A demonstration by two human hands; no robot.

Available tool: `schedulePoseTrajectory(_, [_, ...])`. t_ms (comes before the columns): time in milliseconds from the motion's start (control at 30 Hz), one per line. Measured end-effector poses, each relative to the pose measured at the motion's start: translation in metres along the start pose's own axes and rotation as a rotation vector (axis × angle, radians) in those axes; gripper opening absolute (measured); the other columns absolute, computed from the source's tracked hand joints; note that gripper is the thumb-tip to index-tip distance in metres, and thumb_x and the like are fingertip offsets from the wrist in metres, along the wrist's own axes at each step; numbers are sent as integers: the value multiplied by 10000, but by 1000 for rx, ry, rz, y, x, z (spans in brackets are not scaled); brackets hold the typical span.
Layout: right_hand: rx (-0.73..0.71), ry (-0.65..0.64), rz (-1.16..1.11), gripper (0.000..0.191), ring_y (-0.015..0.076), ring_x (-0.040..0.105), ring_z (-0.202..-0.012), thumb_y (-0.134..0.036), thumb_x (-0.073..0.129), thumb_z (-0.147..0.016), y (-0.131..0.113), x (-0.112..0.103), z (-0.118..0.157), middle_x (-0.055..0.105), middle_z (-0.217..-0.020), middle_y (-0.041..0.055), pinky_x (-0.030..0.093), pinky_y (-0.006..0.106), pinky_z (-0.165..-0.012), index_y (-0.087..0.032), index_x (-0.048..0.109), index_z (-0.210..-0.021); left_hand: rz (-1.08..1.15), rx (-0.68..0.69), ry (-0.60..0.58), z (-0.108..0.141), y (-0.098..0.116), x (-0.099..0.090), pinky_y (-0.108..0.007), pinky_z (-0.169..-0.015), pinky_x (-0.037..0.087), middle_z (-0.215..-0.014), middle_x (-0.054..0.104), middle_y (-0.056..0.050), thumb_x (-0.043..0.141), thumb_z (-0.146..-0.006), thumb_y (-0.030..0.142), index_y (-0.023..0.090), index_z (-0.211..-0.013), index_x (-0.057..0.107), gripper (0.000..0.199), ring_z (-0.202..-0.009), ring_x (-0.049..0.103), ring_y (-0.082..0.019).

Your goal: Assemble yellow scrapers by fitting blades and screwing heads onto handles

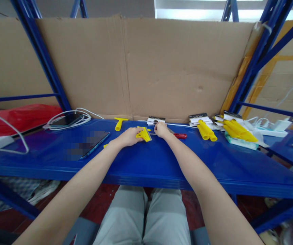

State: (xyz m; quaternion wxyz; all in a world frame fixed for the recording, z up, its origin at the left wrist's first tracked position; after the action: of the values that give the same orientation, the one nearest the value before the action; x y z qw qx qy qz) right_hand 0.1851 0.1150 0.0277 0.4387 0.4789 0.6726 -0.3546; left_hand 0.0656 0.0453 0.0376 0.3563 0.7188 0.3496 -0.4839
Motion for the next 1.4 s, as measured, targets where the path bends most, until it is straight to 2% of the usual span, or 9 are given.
schedulePoseTrajectory(267, [8,-62,20,209,216,652,-835,-86,539,-768,-3,5,-2,723,-839,121,453,257,-791,-125,740,-810,12,-1,-8,-1,0,2,-320,-964,402,-1240,590,-124,656,-741,253,134,-1258,525,546,-1166,529,-262])
schedulePoseTrajectory(567, [0,-101,12,215,206,640,-847,-101,521,-792,0,12,-4,719,-860,118,439,239,-766,-126,733,-818,11,19,-28,-1,1,4,-308,-946,414,-1227,597,-132,644,-751,250,112,-1267,514,550,-1154,538,-251])
schedulePoseTrajectory(800, [-7,-68,-13,203,197,622,-824,-109,512,-795,1,11,-3,707,-832,119,423,238,-746,-123,714,-772,1,22,-29,-1,2,3,-311,-937,421,-1221,602,-129,644,-751,251,115,-1243,534,523,-1150,541,-256])
schedulePoseTrajectory(1133, [-56,60,-82,176,192,568,-864,-77,494,-777,-1,-5,-1,658,-852,97,397,270,-799,-137,654,-736,8,37,-7,1,3,0,-300,-925,429,-1208,613,-115,652,-742,253,143,-1239,542,520,-1115,568,-247])
schedulePoseTrajectory(1233, [-130,146,-165,157,191,542,-886,-91,484,-794,-16,-20,3,627,-890,90,394,292,-812,-151,624,-760,8,44,-7,1,4,0,-297,-927,427,-1208,612,-119,645,-746,250,136,-1238,541,515,-1132,558,-248])
schedulePoseTrajectory(1300, [-244,198,-248,156,186,525,-872,-81,471,-790,-31,-31,10,604,-876,78,394,306,-808,-164,599,-756,0,53,-10,1,5,1,-300,-935,421,-1217,607,-118,645,-744,241,141,-1241,536,519,-1140,553,-247])
schedulePoseTrajectory(1400, [-379,198,-301,143,184,506,-860,-75,468,-777,-45,-39,24,579,-852,71,389,322,-819,-169,574,-755,-7,76,-10,1,7,1,-294,-941,415,-1220,607,-109,646,-740,233,154,-1235,541,512,-1134,556,-243])
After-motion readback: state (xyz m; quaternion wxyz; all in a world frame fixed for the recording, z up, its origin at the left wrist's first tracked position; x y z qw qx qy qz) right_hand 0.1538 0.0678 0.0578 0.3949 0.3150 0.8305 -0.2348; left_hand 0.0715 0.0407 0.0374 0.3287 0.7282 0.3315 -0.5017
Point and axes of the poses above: each hand's wrist, its own z-axis away from the middle knuckle, its own x-axis out of the palm, y = z × x, the point moved 9 cm from there along -z, towards the middle knuckle
